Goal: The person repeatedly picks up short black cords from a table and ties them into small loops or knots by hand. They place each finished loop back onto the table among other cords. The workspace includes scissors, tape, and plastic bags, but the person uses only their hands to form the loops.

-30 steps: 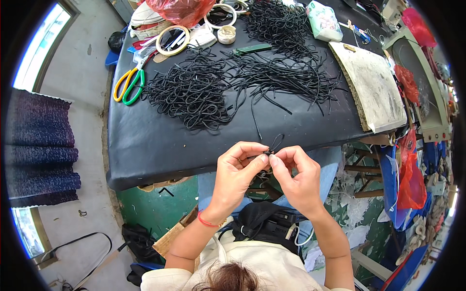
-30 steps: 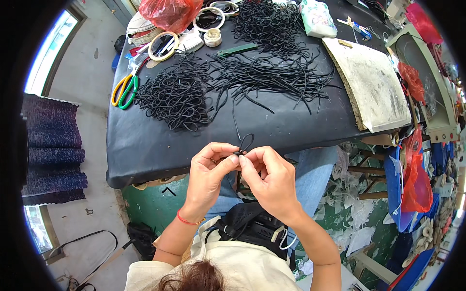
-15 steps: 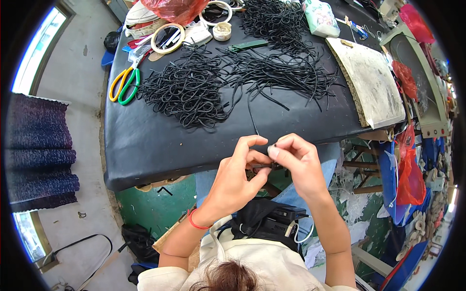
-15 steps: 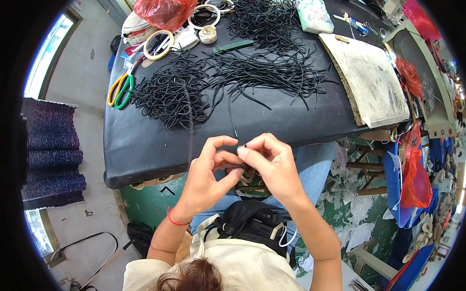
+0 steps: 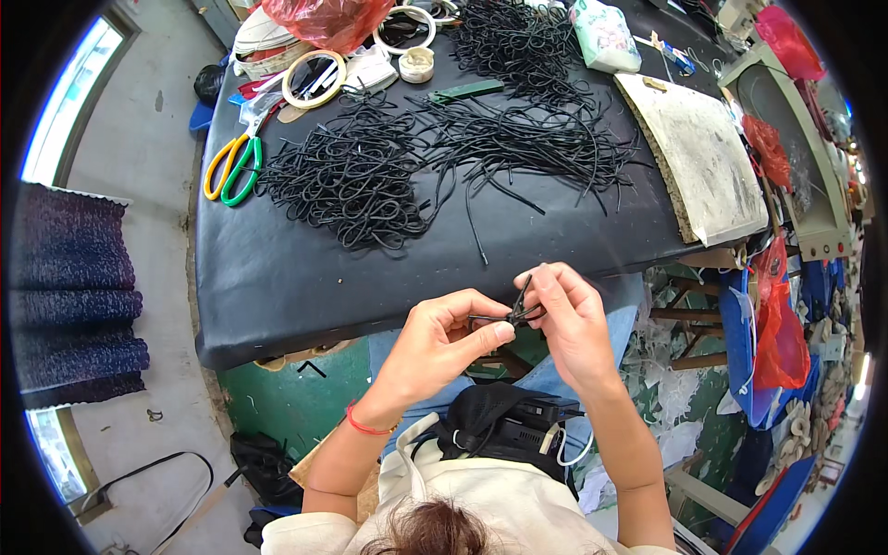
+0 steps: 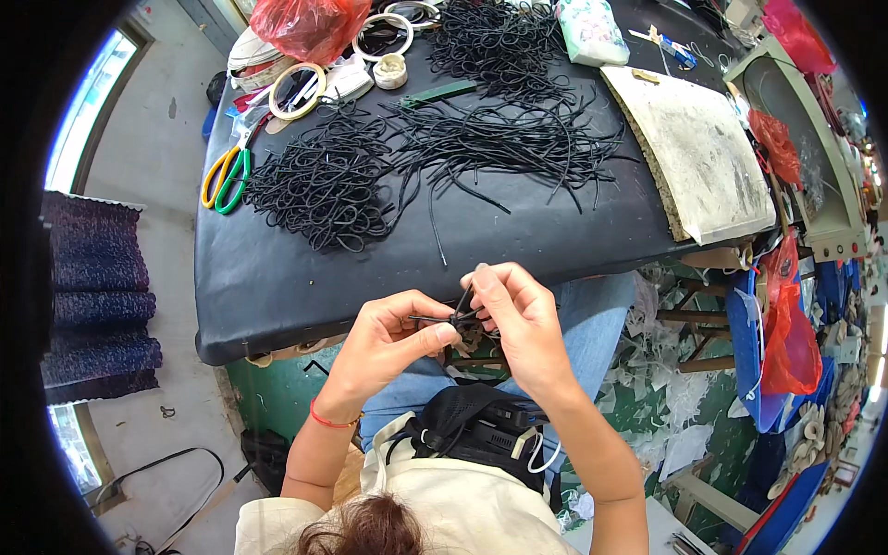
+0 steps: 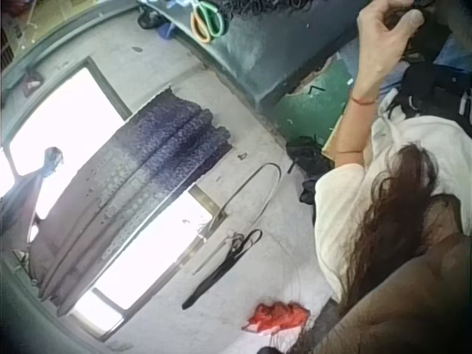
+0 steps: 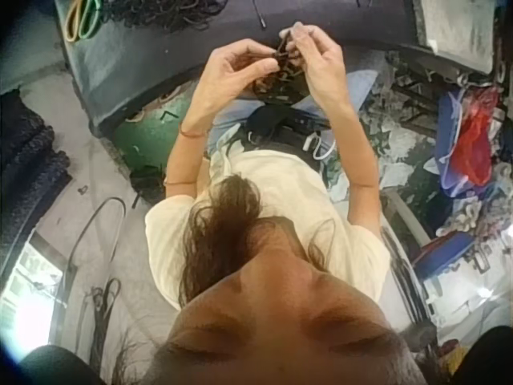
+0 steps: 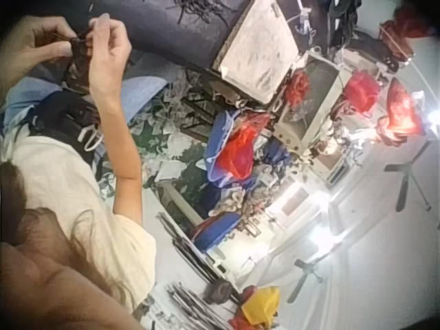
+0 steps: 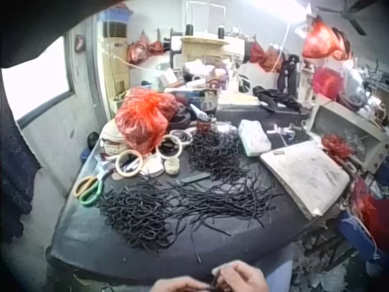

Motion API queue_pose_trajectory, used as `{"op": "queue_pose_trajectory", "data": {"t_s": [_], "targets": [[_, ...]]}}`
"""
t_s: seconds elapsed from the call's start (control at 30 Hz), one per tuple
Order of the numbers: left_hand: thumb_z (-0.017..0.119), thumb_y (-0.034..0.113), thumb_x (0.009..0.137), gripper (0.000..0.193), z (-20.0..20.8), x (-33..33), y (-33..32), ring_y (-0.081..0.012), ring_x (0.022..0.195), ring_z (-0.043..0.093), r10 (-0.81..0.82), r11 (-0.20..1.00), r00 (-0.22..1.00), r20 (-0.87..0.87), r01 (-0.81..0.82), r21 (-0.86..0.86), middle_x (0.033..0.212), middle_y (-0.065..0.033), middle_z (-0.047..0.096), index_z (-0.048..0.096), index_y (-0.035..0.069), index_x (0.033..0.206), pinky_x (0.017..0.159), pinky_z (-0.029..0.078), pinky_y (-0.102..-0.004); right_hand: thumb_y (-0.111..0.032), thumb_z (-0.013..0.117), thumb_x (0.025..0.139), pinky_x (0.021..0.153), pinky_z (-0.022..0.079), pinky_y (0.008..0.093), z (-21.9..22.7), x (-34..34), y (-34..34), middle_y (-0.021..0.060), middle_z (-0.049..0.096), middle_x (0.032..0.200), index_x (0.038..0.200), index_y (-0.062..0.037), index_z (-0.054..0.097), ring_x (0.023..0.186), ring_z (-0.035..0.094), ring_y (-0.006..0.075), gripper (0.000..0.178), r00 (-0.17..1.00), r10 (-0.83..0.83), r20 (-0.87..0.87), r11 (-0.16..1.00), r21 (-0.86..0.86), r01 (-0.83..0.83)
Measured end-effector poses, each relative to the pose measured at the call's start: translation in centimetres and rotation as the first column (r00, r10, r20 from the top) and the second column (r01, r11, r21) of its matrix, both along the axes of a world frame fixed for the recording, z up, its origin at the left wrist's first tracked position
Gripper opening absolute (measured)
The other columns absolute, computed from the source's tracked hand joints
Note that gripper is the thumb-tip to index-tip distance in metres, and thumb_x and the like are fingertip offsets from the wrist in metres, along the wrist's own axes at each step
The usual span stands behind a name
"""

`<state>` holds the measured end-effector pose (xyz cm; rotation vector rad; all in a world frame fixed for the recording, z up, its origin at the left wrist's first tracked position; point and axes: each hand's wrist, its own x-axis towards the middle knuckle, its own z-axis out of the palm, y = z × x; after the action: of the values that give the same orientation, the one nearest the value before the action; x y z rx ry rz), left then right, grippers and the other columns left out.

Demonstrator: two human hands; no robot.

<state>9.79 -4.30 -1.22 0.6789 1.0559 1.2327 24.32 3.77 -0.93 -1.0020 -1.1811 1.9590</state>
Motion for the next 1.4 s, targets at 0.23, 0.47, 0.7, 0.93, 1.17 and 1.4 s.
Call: {"op": "queue_pose_trajectory", "data": {"t_s": [0.23, 0.47, 0.7, 0.93, 1.17, 1.4], "targets": [[0.063, 0.008, 0.083, 0.017, -0.2, 0.2, -0.3, -0.0018, 0.068, 0.052, -0.041, 0.999, 0.981, -0.191, 0.043, 0.011, 0.080, -0.0034, 0.062, 0.060, -0.003, 0.095, 0.058, 0.043, -0.0181, -0.016, 0.061, 0.087, 0.050, 0.029, 0.0192, -0.1, 0.5, -0.4, -0.0075, 0.043, 0.063, 0.072, -0.0039, 0.053, 0.058, 0.035, 0.0009, 0.021, 0.984, 0.091, 0.151, 0.974, 0.191, -0.119], [0.063, 0.011, 0.083, 0.017, -0.6, 0.9, -0.6, -0.0017, 0.058, 0.048, 0.052, 0.989, 0.940, -0.337, -0.001, 0.149, 0.071, -0.0023, 0.060, 0.061, -0.004, 0.091, 0.051, 0.040, -0.0189, -0.018, 0.060, 0.088, 0.049, 0.030, 0.0192, -0.4, 0.0, -0.2, -0.0066, 0.044, 0.062, 0.072, -0.0027, 0.053, 0.056, 0.036, 0.0009, 0.023, 0.969, -0.008, 0.246, 0.949, 0.308, -0.070], [0.060, 0.013, 0.086, 0.014, -0.6, 0.3, -0.5, -0.0020, 0.065, 0.051, -0.039, 0.999, 0.992, -0.123, 0.038, -0.008, 0.074, -0.0003, 0.059, 0.060, -0.001, 0.090, 0.058, 0.043, -0.0184, -0.019, 0.059, 0.088, 0.047, 0.028, 0.0193, 0.3, 0.5, -0.4, -0.0066, 0.043, 0.060, 0.070, -0.0044, 0.051, 0.055, 0.035, 0.0006, 0.025, 0.963, 0.146, 0.228, 0.937, 0.280, -0.209], [0.060, 0.012, 0.086, 0.016, 0.2, 1.2, -0.9, -0.0036, 0.069, 0.050, 0.119, 0.989, 0.959, 0.257, -0.092, -0.114, 0.078, 0.0016, 0.057, 0.060, 0.001, 0.098, 0.065, 0.043, -0.0187, -0.018, 0.059, 0.088, 0.047, 0.028, 0.0196, -0.2, 0.0, -0.9, -0.0062, 0.043, 0.060, 0.070, -0.0044, 0.049, 0.055, 0.034, 0.0010, 0.025, 0.984, 0.031, 0.174, 0.897, 0.431, -0.104], [0.058, 0.012, 0.088, 0.018, -0.9, 1.6, -2.4, -0.0040, 0.070, 0.051, 0.117, 0.991, 0.960, -0.254, -0.096, 0.092, 0.081, 0.0008, 0.058, 0.060, 0.000, 0.101, 0.063, 0.043, -0.0195, -0.018, 0.059, 0.088, 0.046, 0.028, 0.0184, 0.2, 0.0, -0.6, -0.0068, 0.045, 0.062, 0.070, -0.0062, 0.049, 0.056, 0.034, -0.0002, 0.023, 0.974, 0.062, 0.218, 0.941, 0.312, -0.130], [0.064, 0.010, 0.083, 0.033, -0.6, 3.1, 0.0, -0.0104, 0.091, 0.055, 0.342, 0.917, 0.925, 0.166, -0.368, 0.158, 0.102, -0.0065, 0.057, 0.052, -0.001, 0.112, 0.081, 0.046, -0.0243, -0.021, 0.056, 0.090, 0.051, 0.033, 0.0167, 0.4, -1.4, -0.8, -0.0066, 0.047, 0.064, 0.073, -0.0077, 0.049, 0.057, 0.039, -0.0004, 0.023, 0.994, -0.102, 0.026, 0.981, 0.171, 0.096]]}}
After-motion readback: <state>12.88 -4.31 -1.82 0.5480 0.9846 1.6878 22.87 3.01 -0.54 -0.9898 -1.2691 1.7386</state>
